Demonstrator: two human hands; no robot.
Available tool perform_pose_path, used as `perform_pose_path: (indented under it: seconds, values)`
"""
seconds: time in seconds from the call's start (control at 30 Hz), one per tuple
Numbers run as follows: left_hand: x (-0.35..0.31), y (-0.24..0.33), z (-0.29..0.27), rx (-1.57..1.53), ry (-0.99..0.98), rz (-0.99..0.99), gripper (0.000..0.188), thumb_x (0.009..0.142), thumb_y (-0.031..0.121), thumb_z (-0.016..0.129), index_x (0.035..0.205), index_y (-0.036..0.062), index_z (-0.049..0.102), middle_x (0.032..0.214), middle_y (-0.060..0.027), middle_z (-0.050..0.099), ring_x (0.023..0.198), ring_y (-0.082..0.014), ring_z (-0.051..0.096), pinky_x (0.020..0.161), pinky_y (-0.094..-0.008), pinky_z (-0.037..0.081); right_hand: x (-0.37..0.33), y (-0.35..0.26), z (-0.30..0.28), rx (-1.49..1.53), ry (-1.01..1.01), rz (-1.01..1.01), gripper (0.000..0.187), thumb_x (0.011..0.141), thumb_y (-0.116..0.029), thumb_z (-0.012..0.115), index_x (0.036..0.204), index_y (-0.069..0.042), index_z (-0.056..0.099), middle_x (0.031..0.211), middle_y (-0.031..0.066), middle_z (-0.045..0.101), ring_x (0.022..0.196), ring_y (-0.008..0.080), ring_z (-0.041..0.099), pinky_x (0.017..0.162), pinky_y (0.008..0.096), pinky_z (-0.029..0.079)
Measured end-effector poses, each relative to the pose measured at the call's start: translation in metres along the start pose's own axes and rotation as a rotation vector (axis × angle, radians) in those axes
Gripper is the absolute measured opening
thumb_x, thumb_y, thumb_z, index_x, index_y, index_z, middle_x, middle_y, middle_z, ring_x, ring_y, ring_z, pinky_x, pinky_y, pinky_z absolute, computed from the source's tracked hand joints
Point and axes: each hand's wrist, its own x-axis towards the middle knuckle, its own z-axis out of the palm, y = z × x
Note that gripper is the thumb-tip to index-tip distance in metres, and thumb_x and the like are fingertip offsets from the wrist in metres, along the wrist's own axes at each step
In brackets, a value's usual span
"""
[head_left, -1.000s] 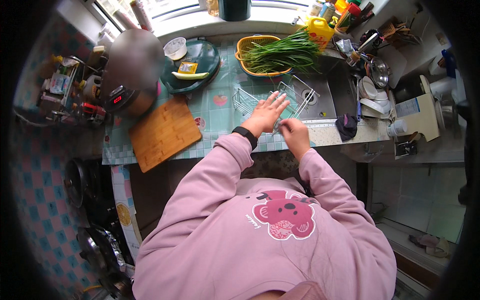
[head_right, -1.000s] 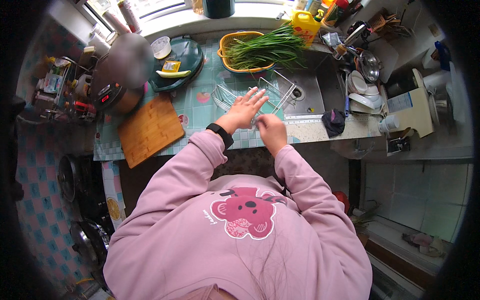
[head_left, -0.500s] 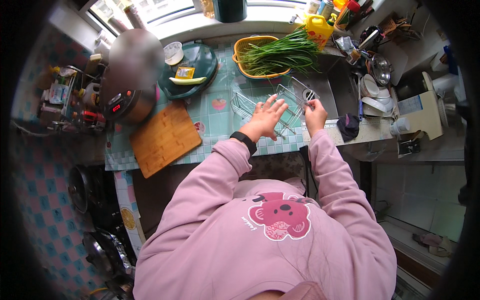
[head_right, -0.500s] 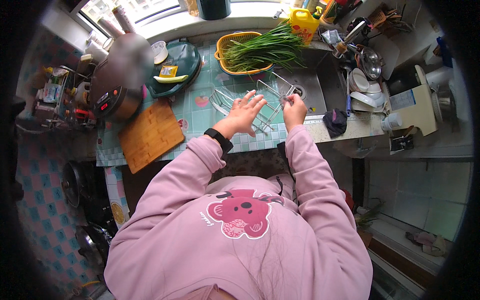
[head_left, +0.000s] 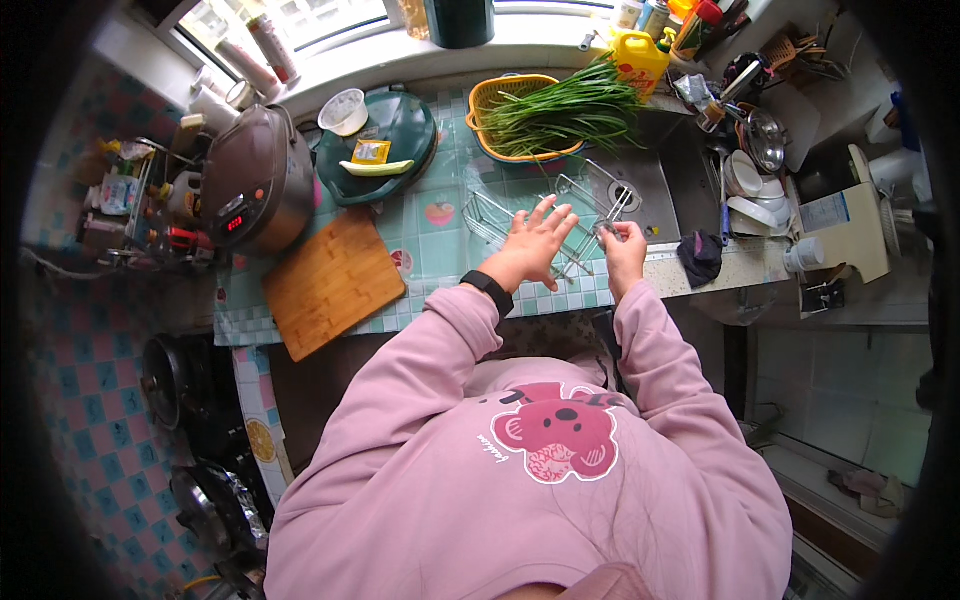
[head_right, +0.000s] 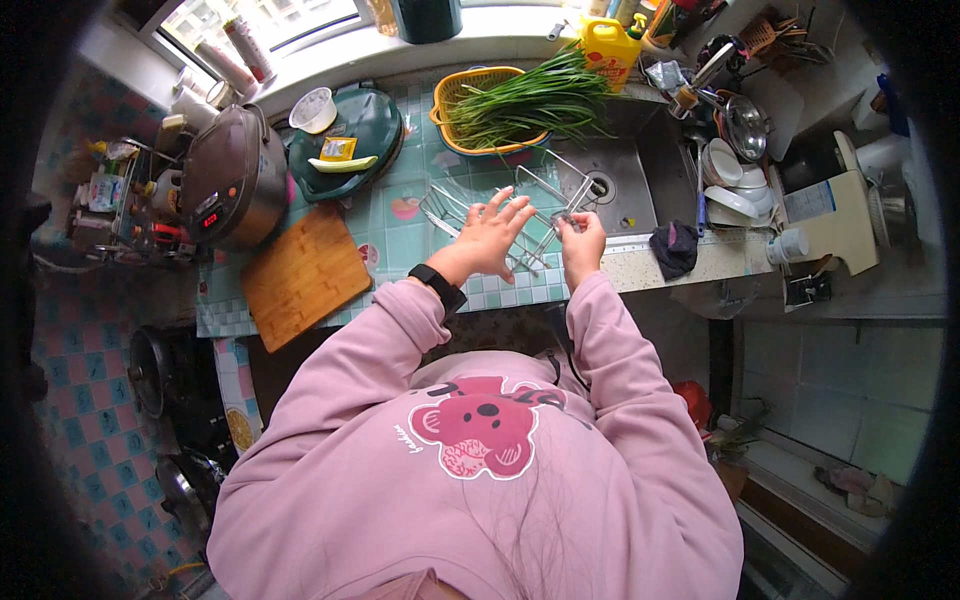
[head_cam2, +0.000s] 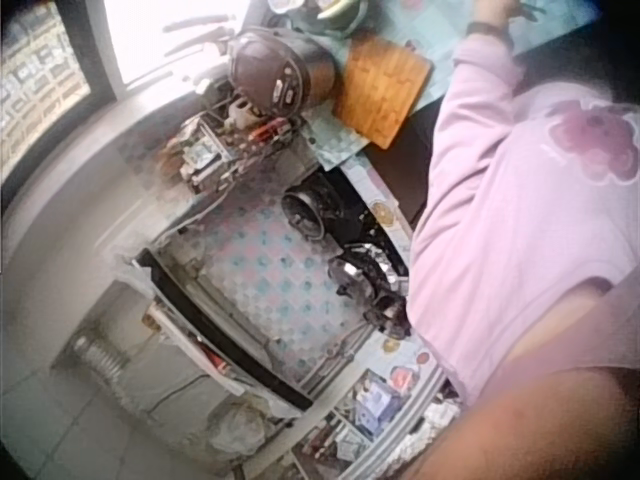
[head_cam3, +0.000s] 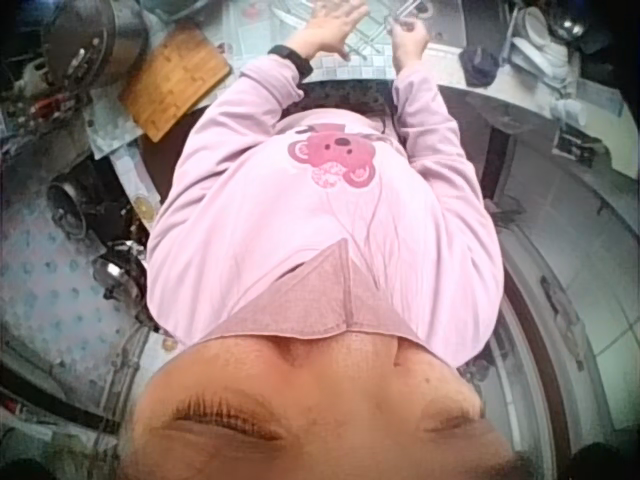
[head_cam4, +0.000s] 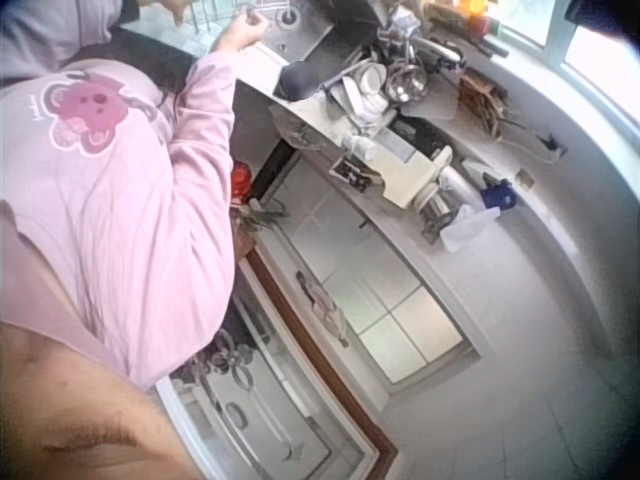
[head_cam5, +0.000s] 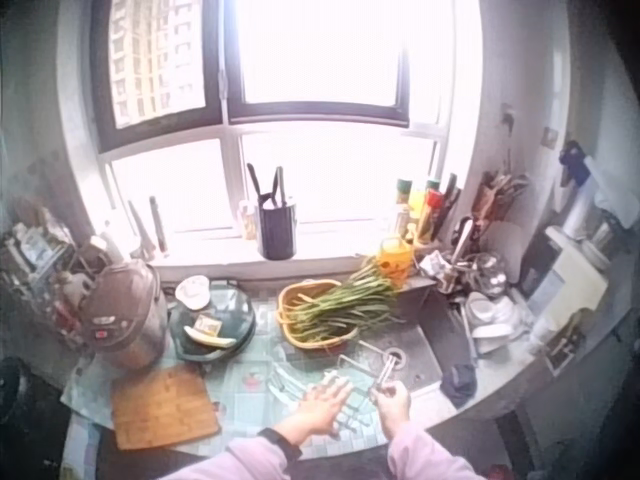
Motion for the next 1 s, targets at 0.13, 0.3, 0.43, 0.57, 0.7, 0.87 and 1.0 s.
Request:
perform_pose_path:
  seconds: [0.13, 0.3, 0.43, 0.57, 0.7, 0.87, 1.0]
  values:
    - [0.0, 0.001, 0.0, 0.011, -0.003, -0.002, 0.128, 0.044, 0.043, 0.094, 0.15, 0.0155, 0.028, 0.156, -0.0055, 0.025, 0.148, -0.0324, 0.012, 0.107, -0.0579, 0.027, 0.007, -0.007, -0.005, 0.04, -0.1, -0.001, 0.018, 0.083, -0.001, 0.071, 0.096, 0.0, 0.059, 0.084, 0.0053, 0.062, 0.072, 0.0109, 0.059, 0.063, 0.0235, 0.049]
    - [0.001, 0.0, -0.002, 0.011, -0.025, 0.003, 0.129, 0.045, 0.044, 0.094, 0.151, 0.0151, 0.027, 0.157, -0.0063, 0.023, 0.148, -0.0324, 0.011, 0.108, -0.0591, 0.027, 0.017, -0.008, 0.008, 0.11, 0.117, -0.046, 0.016, 0.082, 0.0, 0.071, 0.093, 0.0, 0.059, 0.082, 0.006, 0.063, 0.069, 0.0114, 0.061, 0.061, 0.0253, 0.05]
    - [0.001, 0.0, -0.002, 0.019, -0.022, 0.004, 0.128, 0.045, 0.044, 0.094, 0.151, 0.0149, 0.027, 0.157, -0.0064, 0.024, 0.148, -0.0329, 0.011, 0.108, -0.059, 0.027, 0.005, -0.003, 0.0, -0.024, -0.013, -0.002, 0.016, 0.081, -0.001, 0.072, 0.091, -0.001, 0.059, 0.082, 0.006, 0.064, 0.069, 0.0116, 0.06, 0.061, 0.0251, 0.05]
    - [0.001, 0.001, -0.001, 0.01, -0.014, 0.007, 0.127, 0.044, 0.042, 0.094, 0.15, 0.0148, 0.028, 0.157, -0.0061, 0.023, 0.148, -0.0334, 0.011, 0.106, -0.0594, 0.027, 0.015, -0.011, -0.005, -0.032, -0.075, -0.052, 0.016, 0.083, -0.002, 0.071, 0.093, -0.002, 0.058, 0.082, 0.0042, 0.062, 0.072, 0.0102, 0.058, 0.063, 0.0237, 0.048]
    - [0.002, 0.001, -0.002, 0.014, -0.019, -0.001, 0.129, 0.045, 0.043, 0.094, 0.151, 0.0151, 0.027, 0.157, -0.0067, 0.024, 0.148, -0.0329, 0.011, 0.107, -0.0594, 0.027, 0.021, -0.009, 0.004, 0.1, 0.065, -0.043, 0.017, 0.081, -0.003, 0.073, 0.09, -0.001, 0.059, 0.081, 0.0058, 0.063, 0.071, 0.0122, 0.06, 0.062, 0.0259, 0.05]
    - [0.0, 0.002, -0.002, 0.003, -0.013, -0.01, 0.128, 0.044, 0.041, 0.094, 0.151, 0.0161, 0.028, 0.158, -0.0052, 0.023, 0.148, -0.0314, 0.011, 0.106, -0.0597, 0.028, 0.004, 0.006, -0.01, -0.013, -0.119, -0.065, 0.015, 0.083, -0.003, 0.072, 0.092, -0.002, 0.059, 0.083, 0.0038, 0.063, 0.073, 0.0103, 0.059, 0.063, 0.0233, 0.047]
    - [0.0, 0.002, -0.002, -0.007, -0.017, -0.028, 0.128, 0.044, 0.04, 0.094, 0.151, 0.0175, 0.027, 0.158, -0.0034, 0.022, 0.148, -0.0305, 0.01, 0.106, -0.0595, 0.027, 0.007, 0.01, -0.04, 0.27, -0.106, 0.029, 0.017, 0.087, -0.005, 0.069, 0.101, -0.004, 0.058, 0.091, 0.004, 0.064, 0.074, 0.0102, 0.06, 0.062, 0.0243, 0.048]
